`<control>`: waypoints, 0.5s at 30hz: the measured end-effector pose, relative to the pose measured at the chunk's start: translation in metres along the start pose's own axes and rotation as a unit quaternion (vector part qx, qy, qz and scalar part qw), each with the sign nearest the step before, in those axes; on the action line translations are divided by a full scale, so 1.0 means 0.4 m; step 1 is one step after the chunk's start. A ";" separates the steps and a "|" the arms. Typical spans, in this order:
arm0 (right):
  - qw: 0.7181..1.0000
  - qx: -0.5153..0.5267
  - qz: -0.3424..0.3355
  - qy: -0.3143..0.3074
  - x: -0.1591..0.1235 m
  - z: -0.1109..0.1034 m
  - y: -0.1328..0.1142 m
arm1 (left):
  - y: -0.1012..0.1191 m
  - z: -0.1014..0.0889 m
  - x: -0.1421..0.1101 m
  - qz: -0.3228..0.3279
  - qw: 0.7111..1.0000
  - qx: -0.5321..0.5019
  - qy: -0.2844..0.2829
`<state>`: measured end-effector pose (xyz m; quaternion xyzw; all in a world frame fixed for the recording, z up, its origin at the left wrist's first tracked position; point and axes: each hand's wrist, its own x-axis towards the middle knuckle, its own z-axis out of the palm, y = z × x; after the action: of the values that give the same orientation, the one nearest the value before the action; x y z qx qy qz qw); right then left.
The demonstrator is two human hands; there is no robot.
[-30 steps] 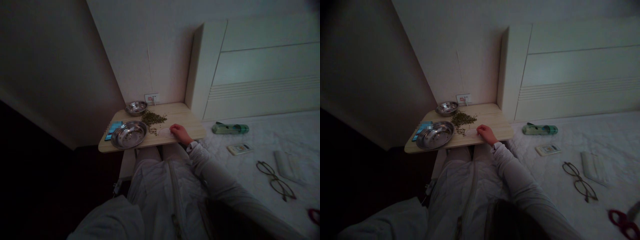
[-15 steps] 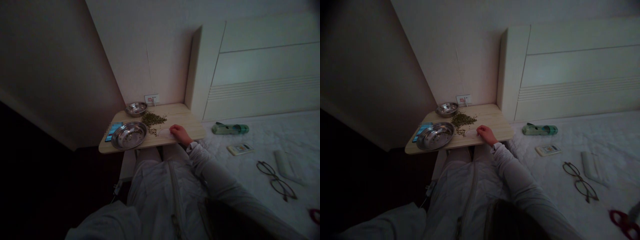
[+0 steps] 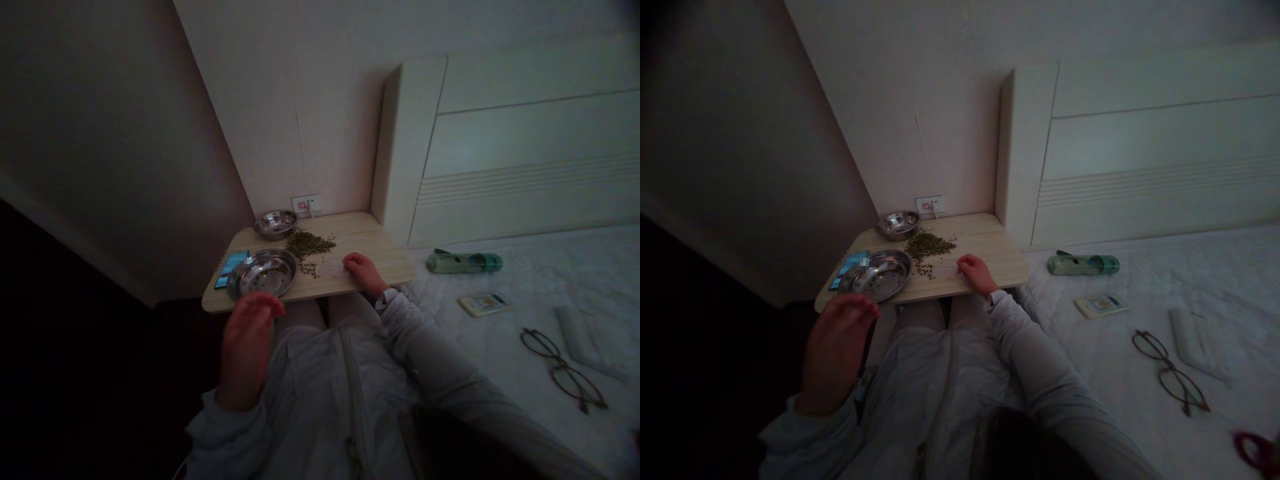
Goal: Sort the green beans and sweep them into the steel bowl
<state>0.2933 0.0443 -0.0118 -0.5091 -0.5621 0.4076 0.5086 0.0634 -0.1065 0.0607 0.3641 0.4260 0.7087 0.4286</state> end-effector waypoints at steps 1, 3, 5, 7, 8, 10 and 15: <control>1.000 0.006 0.000 0.001 0.001 0.000 0.001 | -0.026 0.005 0.019 -0.026 0.998 -0.033 0.041; 1.000 0.011 0.000 0.003 0.001 0.001 0.002 | -0.077 -0.001 0.058 -0.054 0.984 -0.053 0.161; 1.000 0.010 0.000 0.006 0.001 0.000 0.002 | -0.118 -0.023 0.090 -0.089 0.969 -0.037 0.228; 1.000 0.002 -0.002 0.010 0.000 -0.001 0.001 | -0.141 -0.045 0.109 -0.130 0.960 -0.021 0.246; 1.000 -0.004 -0.004 0.010 0.000 -0.002 0.000 | -0.146 -0.051 0.115 -0.139 0.958 -0.012 0.249; 1.000 -0.008 -0.005 0.009 0.000 -0.002 -0.001 | -0.148 -0.053 0.120 -0.157 0.960 -0.001 0.233; 1.000 0.016 0.017 0.008 0.002 0.001 -0.002 | -0.142 -0.022 0.123 -0.197 0.968 -0.006 0.157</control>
<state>0.2927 0.0448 -0.0108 -0.5136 -0.5426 0.4210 0.5144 0.0544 -0.0487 0.0129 0.1547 0.5469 0.6614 0.4895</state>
